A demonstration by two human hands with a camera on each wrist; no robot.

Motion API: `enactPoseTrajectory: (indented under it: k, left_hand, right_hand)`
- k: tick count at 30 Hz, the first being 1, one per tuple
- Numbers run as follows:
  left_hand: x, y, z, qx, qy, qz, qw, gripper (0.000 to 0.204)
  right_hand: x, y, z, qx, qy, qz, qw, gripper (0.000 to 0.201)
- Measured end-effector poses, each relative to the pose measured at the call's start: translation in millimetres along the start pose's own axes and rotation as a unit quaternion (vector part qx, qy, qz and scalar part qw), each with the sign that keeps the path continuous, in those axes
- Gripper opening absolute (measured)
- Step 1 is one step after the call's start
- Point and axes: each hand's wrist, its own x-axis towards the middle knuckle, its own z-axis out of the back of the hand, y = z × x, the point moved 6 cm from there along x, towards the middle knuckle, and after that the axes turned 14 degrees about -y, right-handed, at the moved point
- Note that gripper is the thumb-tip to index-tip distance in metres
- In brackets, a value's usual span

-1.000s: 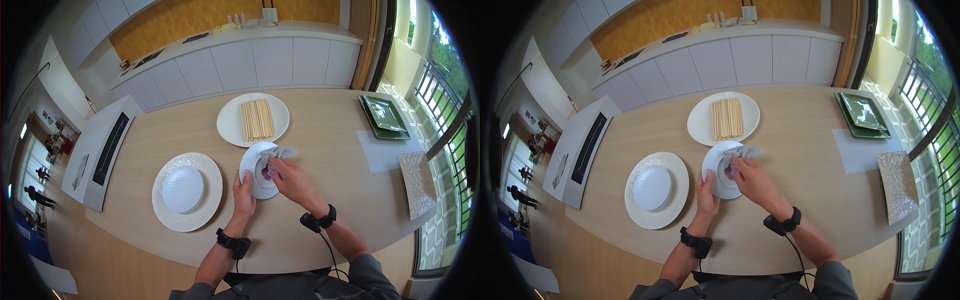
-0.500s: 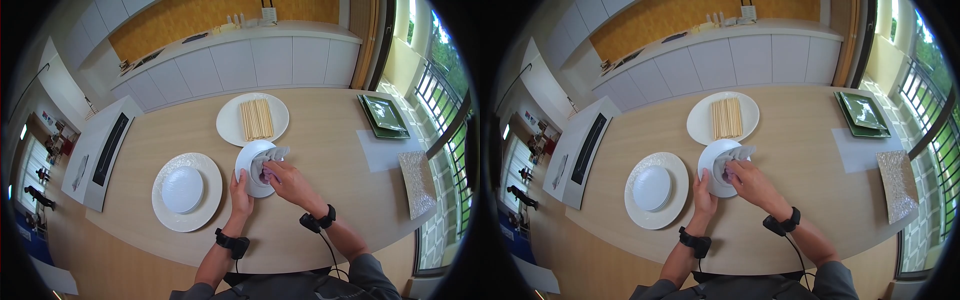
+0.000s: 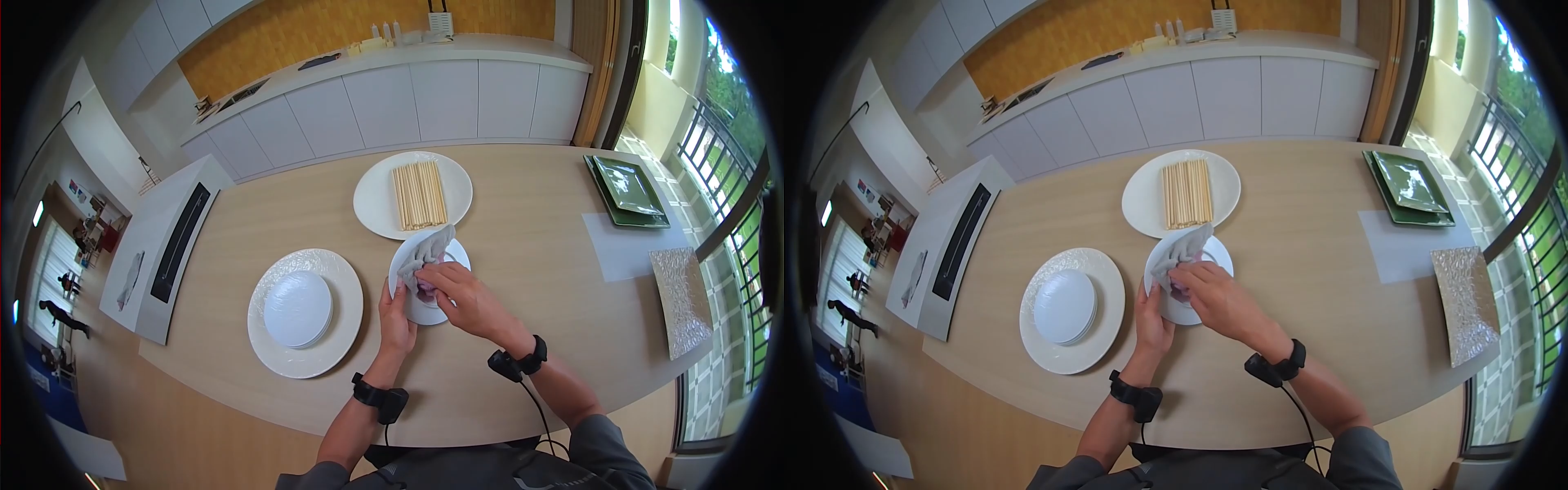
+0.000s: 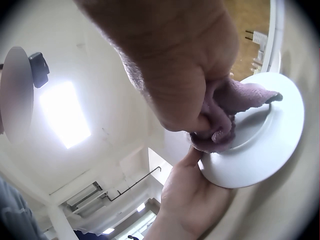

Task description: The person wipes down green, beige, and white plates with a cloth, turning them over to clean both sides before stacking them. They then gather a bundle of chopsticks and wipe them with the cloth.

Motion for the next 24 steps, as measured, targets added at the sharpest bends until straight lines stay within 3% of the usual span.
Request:
enactPoseTrajectory:
  k: [14, 19, 24]
  left_hand:
    - [-2.8, -0.5, -2.1, 0.024, -0.004, 0.020, 1.000, 0.037]
    - [-3.0, -3.8, -1.7, 0.026, -0.018, 0.011, 0.999, 0.037]
    - [-0.7, -5.7, 0.0, 0.022, -0.030, -0.005, 0.999, 0.037]
  right_hand:
    - [-0.7, -20.8, 13.4, -0.079, -0.056, -0.057, 0.994, 0.041]
    - [-9.5, -37.8, 12.6, -0.141, -0.033, -0.110, 0.983, 0.028]
    - [-15.5, -46.0, 5.9, -0.090, 0.005, -0.160, 0.983, 0.024]
